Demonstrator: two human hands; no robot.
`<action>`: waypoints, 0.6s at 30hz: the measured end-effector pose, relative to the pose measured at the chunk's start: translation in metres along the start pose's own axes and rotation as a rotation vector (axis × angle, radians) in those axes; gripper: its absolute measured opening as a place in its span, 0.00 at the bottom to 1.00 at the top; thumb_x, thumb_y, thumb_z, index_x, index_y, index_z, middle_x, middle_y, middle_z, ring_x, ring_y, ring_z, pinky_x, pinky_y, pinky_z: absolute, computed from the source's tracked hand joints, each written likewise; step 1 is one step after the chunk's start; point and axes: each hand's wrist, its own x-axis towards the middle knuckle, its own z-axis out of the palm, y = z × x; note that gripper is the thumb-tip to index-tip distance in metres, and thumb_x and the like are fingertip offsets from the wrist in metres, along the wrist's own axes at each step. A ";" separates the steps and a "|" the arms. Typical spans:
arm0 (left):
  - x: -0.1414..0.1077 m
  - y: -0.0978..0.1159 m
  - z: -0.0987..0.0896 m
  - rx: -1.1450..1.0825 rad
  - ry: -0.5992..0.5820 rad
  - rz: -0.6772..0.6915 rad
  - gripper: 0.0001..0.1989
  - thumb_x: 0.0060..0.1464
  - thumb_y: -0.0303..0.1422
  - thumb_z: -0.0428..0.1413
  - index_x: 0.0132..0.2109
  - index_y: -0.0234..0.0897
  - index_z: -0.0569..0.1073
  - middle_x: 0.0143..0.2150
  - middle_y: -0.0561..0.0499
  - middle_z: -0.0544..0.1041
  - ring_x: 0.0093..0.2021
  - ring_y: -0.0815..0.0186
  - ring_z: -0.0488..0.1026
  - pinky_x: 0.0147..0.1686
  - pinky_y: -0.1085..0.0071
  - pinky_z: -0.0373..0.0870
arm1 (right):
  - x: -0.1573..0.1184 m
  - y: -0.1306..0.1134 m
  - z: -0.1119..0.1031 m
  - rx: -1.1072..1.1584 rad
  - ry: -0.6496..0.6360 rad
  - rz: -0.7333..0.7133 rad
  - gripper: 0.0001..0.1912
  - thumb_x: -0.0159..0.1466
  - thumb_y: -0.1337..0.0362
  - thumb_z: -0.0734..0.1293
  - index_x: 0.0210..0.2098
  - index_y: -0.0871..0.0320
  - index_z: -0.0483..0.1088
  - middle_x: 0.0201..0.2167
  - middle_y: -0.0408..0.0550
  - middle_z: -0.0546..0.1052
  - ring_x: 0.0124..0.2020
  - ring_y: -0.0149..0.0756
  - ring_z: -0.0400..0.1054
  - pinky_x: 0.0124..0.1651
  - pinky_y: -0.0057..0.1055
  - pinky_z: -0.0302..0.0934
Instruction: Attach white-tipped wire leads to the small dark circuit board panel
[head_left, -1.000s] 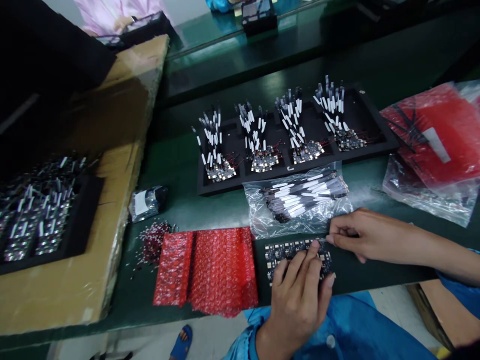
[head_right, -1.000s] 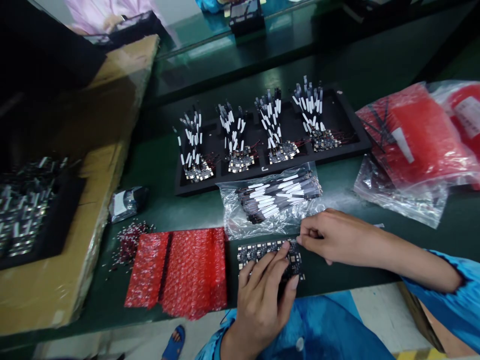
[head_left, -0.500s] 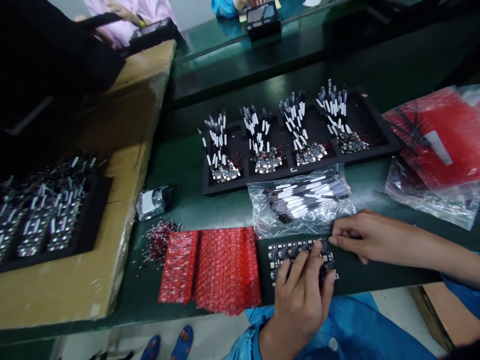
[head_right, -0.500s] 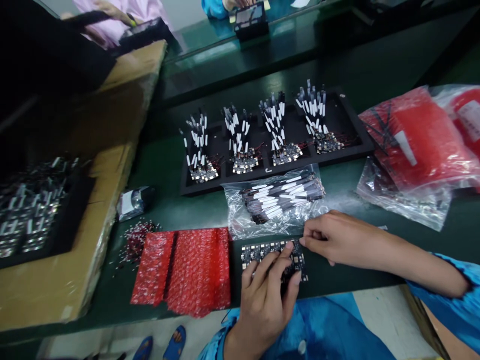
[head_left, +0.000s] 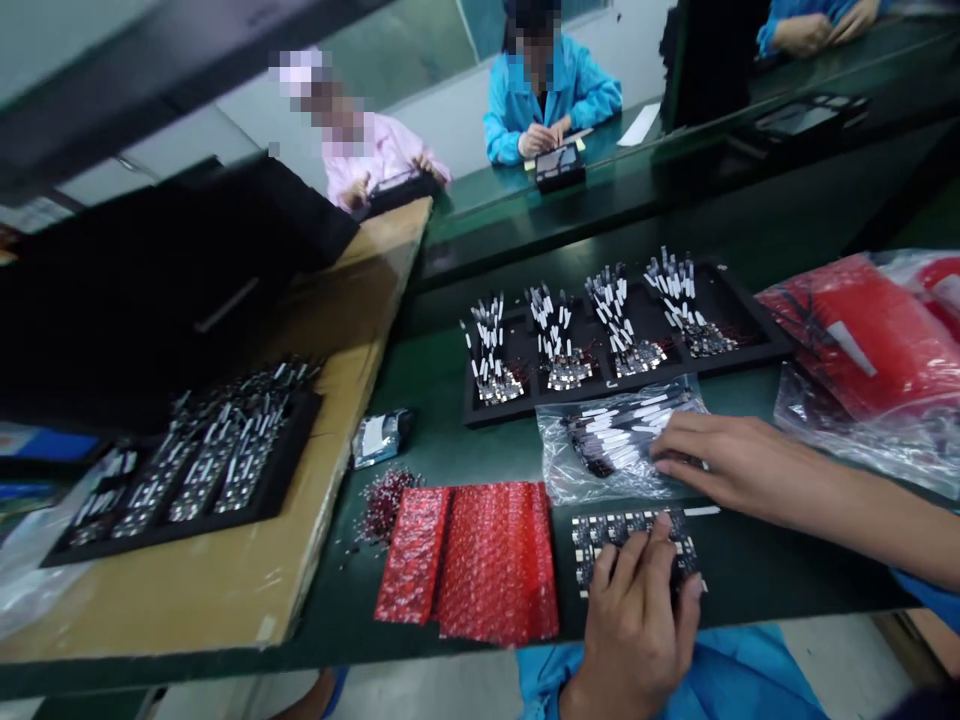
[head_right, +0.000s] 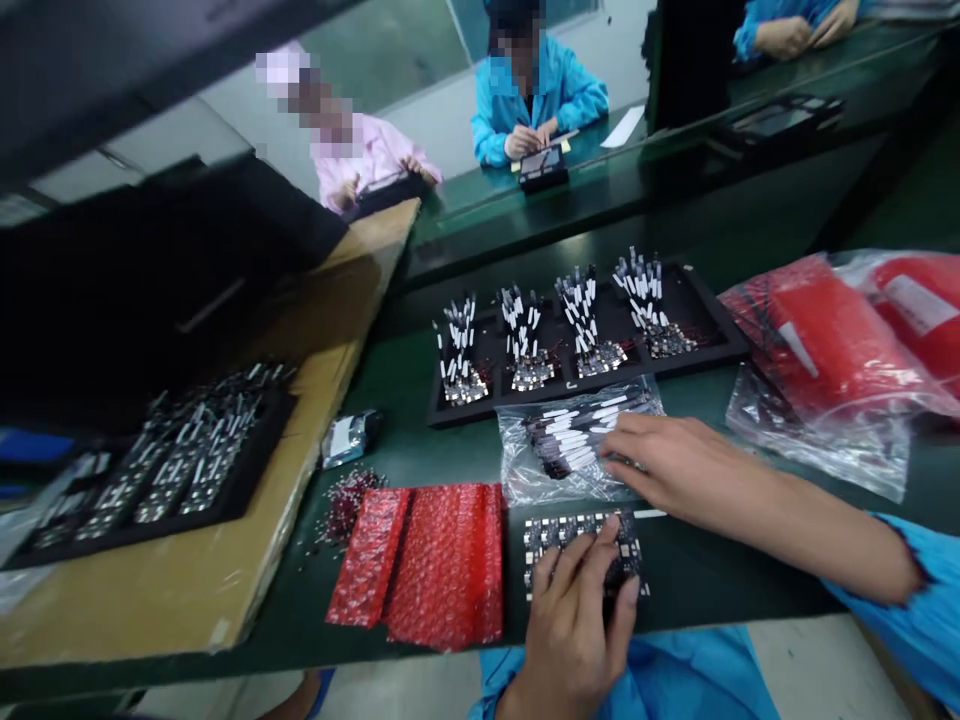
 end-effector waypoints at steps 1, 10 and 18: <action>0.000 0.000 0.000 0.010 0.007 0.017 0.16 0.61 0.43 0.57 0.53 0.43 0.74 0.63 0.58 0.70 0.54 0.67 0.77 0.45 0.66 0.80 | 0.009 -0.001 0.004 -0.021 0.023 -0.008 0.12 0.73 0.55 0.60 0.46 0.42 0.76 0.44 0.46 0.81 0.41 0.46 0.75 0.43 0.40 0.69; -0.002 -0.003 0.005 0.059 0.046 0.054 0.14 0.61 0.45 0.56 0.50 0.47 0.76 0.66 0.64 0.63 0.54 0.68 0.77 0.43 0.68 0.84 | 0.054 0.002 0.018 -0.239 0.162 -0.040 0.14 0.73 0.63 0.58 0.45 0.46 0.76 0.44 0.48 0.79 0.42 0.45 0.72 0.48 0.43 0.68; -0.006 -0.005 0.011 0.066 0.057 0.027 0.14 0.61 0.45 0.55 0.50 0.49 0.76 0.67 0.68 0.61 0.55 0.69 0.77 0.44 0.70 0.84 | 0.061 0.006 0.025 -0.348 0.222 -0.109 0.14 0.72 0.68 0.59 0.38 0.47 0.74 0.39 0.47 0.79 0.37 0.42 0.71 0.41 0.37 0.65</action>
